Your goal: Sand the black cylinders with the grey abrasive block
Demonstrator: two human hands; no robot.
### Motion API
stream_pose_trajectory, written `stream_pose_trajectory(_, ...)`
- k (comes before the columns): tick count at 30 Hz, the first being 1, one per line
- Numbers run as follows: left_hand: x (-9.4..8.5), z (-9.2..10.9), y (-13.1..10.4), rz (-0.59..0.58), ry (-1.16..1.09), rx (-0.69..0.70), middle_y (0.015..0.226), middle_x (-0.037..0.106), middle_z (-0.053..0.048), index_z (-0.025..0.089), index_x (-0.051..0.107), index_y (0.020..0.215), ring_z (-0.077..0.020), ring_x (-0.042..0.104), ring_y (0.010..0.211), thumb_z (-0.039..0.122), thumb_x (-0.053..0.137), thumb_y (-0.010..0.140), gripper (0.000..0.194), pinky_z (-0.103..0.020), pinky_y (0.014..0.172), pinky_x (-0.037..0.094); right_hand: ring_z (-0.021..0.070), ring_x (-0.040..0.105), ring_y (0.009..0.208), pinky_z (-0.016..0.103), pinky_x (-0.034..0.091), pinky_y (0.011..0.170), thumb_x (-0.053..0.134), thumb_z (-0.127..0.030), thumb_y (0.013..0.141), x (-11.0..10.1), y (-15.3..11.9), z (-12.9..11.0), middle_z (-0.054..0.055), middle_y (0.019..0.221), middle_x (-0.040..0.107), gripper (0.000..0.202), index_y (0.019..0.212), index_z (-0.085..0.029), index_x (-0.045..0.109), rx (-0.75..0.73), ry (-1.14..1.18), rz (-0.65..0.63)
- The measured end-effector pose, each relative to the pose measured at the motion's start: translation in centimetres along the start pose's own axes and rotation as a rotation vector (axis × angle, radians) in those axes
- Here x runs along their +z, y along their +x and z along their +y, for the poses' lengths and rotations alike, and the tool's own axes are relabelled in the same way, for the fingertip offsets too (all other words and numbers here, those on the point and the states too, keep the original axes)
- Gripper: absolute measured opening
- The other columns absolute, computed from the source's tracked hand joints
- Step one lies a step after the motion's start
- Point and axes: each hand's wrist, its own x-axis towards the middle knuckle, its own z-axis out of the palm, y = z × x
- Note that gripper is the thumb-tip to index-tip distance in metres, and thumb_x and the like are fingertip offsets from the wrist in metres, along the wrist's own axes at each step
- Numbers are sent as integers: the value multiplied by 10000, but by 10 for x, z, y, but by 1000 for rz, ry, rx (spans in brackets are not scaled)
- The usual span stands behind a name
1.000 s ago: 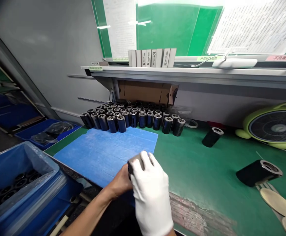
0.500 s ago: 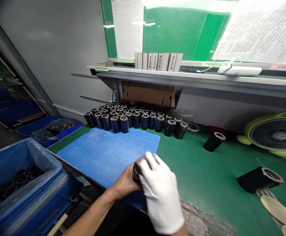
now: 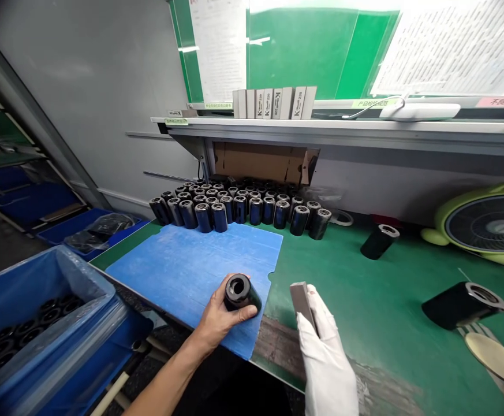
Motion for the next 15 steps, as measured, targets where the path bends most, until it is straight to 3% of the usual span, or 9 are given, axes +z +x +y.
stream_pose_trajectory(5, -7, 9, -12, 93, 56, 8, 1083, 658, -56, 178, 635, 1115, -230, 624, 1026, 391, 892, 703, 530, -310, 909, 496, 254, 394, 1454, 419, 309, 1245, 579, -566, 933, 5, -19, -2, -15, 1553, 448, 572, 1444, -311, 553, -119, 13, -102)
stream_pose_trajectory(10, 7, 13, -9, -14, -137, 19, 1200, 677, -56, 201, 570, 1141, -223, 649, 1091, 312, 875, 729, 525, -311, 970, 492, 271, 397, 1450, 488, 294, 1245, 592, -497, 951, 18, -19, 1, 12, 1579, 412, 543, 1462, -328, 519, -252, 30, -78)
stream_pose_trajectory(15, 20, 7, 0, -50, -19, -14, 1139, 711, -55, 194, 602, 1153, -228, 670, 1054, 218, 875, 692, 537, -315, 954, 496, 310, 450, 1404, 549, 344, 1198, 539, -458, 992, 27, -6, 18, 93, 1580, 403, 519, 1474, -266, 504, -434, -168, -88)
